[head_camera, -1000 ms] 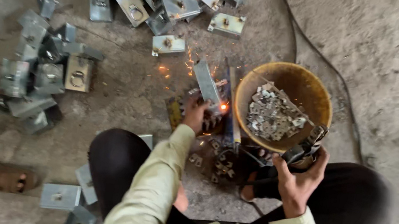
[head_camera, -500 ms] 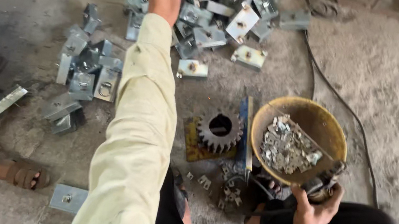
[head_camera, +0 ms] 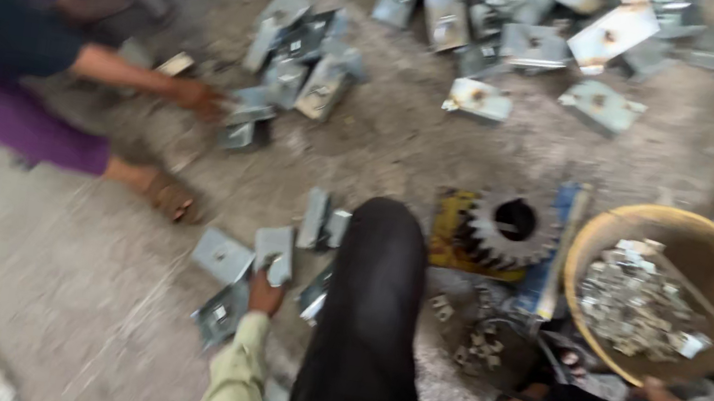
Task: The person performs spot welding on metal boxes using a hand-held electrode holder, picking up small metal tabs from a yellow bowl and attaching them to the boxes on the floor.
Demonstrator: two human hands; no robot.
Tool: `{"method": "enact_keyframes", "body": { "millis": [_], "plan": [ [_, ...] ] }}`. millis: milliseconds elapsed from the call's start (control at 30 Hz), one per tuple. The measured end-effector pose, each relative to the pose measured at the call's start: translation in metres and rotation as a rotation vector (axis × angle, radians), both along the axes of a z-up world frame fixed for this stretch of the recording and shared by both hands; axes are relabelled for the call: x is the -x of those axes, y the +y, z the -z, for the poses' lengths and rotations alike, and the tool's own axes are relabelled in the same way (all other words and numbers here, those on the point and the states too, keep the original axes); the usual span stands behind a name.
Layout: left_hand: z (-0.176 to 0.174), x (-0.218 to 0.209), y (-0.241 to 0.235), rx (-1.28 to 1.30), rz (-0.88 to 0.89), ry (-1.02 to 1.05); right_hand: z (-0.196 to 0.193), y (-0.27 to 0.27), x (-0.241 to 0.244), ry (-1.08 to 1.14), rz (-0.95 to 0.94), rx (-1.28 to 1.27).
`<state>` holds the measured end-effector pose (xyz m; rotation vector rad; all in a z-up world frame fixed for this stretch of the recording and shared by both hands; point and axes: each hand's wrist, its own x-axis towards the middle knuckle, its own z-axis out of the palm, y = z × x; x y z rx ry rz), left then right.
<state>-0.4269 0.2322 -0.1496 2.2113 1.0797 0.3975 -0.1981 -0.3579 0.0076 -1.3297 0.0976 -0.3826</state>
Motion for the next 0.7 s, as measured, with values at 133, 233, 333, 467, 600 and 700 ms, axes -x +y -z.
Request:
{"method": "enact_keyframes", "body": {
  "millis": [133,233,333,467,600,700],
  "plan": [
    [0.023,0.142,-0.037,0.235,-0.315,0.316,0.037,0.012,-0.014,0.117,-0.048,0.048],
    [0.034,0.186,-0.048,0.266,-0.376,0.396,0.060,0.023,-0.032,0.192,-0.060,0.097],
    [0.058,0.187,-0.051,0.239,-0.372,0.310,0.078,0.028,-0.042,0.261,-0.046,0.151],
    [0.070,0.147,-0.063,0.198,-0.204,0.304,0.082,0.023,-0.050,0.328,-0.018,0.228],
    [0.077,0.081,-0.061,0.407,-0.331,0.257,0.080,0.015,-0.045,0.384,-0.005,0.283],
    [0.077,0.052,-0.073,0.195,-0.134,0.291,0.071,0.007,-0.045,0.391,-0.003,0.283]
  ]
}}
